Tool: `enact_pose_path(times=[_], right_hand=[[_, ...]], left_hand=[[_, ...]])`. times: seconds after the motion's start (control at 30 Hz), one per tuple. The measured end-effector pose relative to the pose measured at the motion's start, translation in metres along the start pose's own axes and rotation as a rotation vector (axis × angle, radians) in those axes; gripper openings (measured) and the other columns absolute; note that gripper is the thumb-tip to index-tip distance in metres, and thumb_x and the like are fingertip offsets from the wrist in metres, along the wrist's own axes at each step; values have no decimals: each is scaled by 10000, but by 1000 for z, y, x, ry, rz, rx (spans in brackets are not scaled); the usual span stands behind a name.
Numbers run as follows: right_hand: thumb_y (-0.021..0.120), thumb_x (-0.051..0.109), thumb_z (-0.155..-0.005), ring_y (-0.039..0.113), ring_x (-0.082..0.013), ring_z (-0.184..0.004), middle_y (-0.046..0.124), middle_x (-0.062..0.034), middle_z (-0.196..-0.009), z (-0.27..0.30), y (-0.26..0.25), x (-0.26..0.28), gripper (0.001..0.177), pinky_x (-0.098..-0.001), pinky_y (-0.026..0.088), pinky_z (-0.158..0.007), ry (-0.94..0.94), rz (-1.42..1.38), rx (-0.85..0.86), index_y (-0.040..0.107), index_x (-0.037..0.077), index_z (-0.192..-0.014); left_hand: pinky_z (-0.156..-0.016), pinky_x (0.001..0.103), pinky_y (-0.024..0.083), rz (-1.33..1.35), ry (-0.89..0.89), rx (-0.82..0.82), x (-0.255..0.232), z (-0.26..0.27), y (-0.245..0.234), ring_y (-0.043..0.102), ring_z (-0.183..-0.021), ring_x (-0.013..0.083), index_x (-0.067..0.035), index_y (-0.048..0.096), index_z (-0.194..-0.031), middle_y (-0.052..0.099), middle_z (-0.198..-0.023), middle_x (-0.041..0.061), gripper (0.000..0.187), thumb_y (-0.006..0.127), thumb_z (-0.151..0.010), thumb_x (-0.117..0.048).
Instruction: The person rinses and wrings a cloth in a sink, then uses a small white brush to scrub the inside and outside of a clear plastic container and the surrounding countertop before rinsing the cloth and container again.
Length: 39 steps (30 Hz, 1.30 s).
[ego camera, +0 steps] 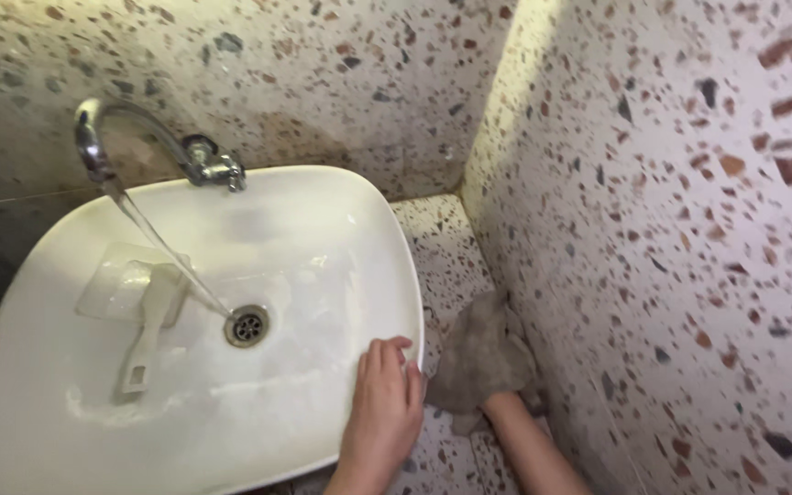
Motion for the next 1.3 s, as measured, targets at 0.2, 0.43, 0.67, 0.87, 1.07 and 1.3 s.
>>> enact_pose_path(times=[0.2,0.43,0.67,0.87,1.07,1.3], right_hand=[[595,242,-908,460,-308,-1278,470,-163,-1458,104,5,-22,741,-429,350,-1050,32,-75,59,308,42,-1561],[574,201,-921,349,-281,-1435,424,-142,-1521,157,25,-26,712,-396,243,-1184,68,-143,59,319,31,-1564],[526,201,-953,410,-267,-1428,504,-163,-1449,14,64,-4,518,-349,281,-1219,-276,-60,11,469,18,-1435],[504,351,-959,420,-291,-1402,503,-154,-1465,37,-1,57,561,-479,299,-1162,-238,-169,243,463,79,-1448],[534,441,-935,360,-371,-1421,447,-172,-1521,121,-87,114,690,-766,154,-1087,-324,-45,47,375,93,-1509],[537,334,-959,427,-319,-1398,508,-112,-1452,182,-127,153,473,-795,212,-1111,-55,-114,420,537,145,-1393]], left_hand=[[-961,467,442,-10,-11,19,-3,0,-2,548,-1068,359,47,549,-1190,559,-1097,199,273,520,-978,-122],[-964,467,448,17,-92,27,-10,-1,-5,558,-1084,351,38,543,-1211,566,-1110,200,300,521,-971,-142],[-976,492,436,-45,34,-12,-12,-1,-2,547,-1094,398,62,543,-1196,560,-1134,234,290,530,-960,-106],[-993,495,444,-63,148,-46,-5,4,3,554,-1106,417,57,560,-1188,571,-1138,239,281,552,-948,-90],[-953,512,464,-61,227,-81,-2,8,4,559,-1094,432,63,540,-1178,557,-1138,251,323,621,-925,-121],[-951,513,463,13,184,-63,5,10,3,561,-1072,428,47,544,-1208,555,-1145,245,342,621,-931,-137]])
Point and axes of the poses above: each hand's wrist, its own z-axis away from the middle knuckle, its own y-axis out of the palm, x = y × z, the point moved 1 cm from there along -z, towards the middle knuckle
